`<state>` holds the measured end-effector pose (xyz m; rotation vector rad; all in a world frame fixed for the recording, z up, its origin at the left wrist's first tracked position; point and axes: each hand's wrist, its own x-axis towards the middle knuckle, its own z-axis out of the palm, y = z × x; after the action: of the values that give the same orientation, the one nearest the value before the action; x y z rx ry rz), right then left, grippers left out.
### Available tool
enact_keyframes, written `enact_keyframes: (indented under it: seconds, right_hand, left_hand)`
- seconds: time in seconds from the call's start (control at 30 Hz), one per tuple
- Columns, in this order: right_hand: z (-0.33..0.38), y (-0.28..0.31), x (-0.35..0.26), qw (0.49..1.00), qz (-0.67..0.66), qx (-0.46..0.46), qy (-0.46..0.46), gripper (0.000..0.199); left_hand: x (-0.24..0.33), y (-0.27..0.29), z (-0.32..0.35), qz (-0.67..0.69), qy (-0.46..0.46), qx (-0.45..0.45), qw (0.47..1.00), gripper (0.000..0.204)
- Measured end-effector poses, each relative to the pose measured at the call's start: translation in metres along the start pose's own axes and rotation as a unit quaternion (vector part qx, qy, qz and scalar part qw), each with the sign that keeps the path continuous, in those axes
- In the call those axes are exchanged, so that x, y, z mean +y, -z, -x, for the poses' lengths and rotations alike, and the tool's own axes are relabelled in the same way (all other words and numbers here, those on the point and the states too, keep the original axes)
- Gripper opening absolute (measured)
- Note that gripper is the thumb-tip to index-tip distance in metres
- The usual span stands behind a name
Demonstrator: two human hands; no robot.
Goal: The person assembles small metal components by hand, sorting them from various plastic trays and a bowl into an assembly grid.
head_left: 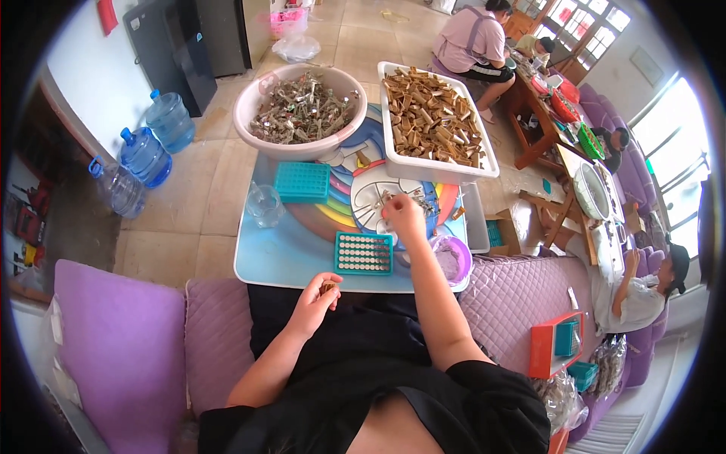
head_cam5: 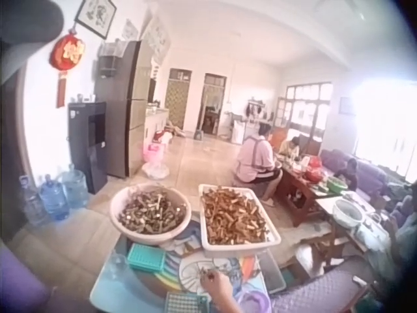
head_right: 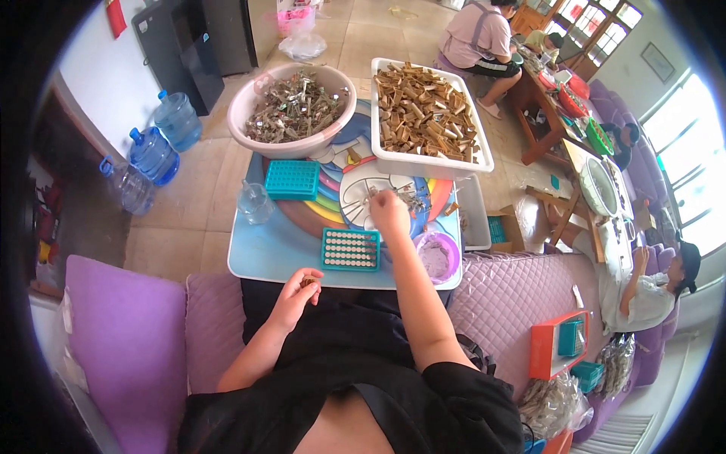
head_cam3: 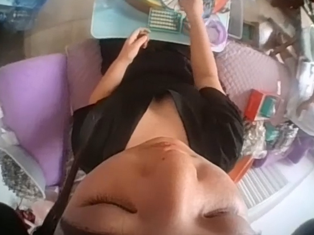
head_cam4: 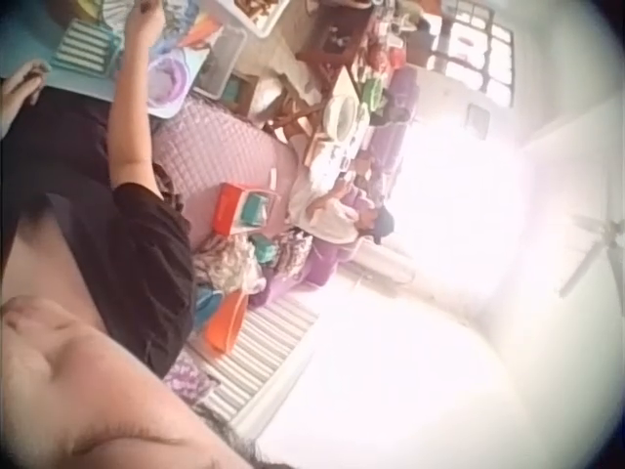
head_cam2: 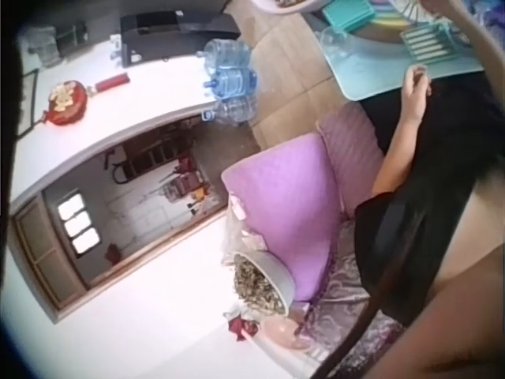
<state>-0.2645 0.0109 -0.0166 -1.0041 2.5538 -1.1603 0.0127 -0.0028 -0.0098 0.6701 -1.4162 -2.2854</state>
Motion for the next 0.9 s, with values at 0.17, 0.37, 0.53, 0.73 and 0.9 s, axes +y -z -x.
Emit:
enact_keyframes:
  seconds: [0.17, 0.37, 0.53, 0.73, 0.9]
  right_hand:
    - [-0.003, 0.063, -0.033, 0.978, -0.199, 0.044, 0.041, 0.011]
    - [0.015, 0.098, -0.070, 0.909, -0.403, -0.058, 0.094, 0.008]
    - [0.080, 0.090, -0.087, 0.884, -0.368, -0.286, 0.050, 0.014]
    - [0.121, 0.080, -0.076, 0.728, -0.563, -0.386, -0.066, 0.017]
    - [0.134, 0.078, -0.085, 0.858, -0.467, -0.215, 0.000, 0.012]
  left_hand:
    - [-0.001, -0.001, -0.001, 0.016, 0.032, 0.012, 0.999, 0.017]
    - [0.006, -0.012, -0.011, 0.029, 0.016, -0.012, 0.999, 0.016]
    - [0.048, -0.024, -0.017, 0.002, -0.091, 0.028, 0.995, 0.019]
    - [0.067, -0.041, -0.019, -0.015, -0.135, -0.040, 0.990, 0.019]
    - [0.059, -0.046, -0.019, 0.024, -0.085, -0.018, 0.996, 0.016]
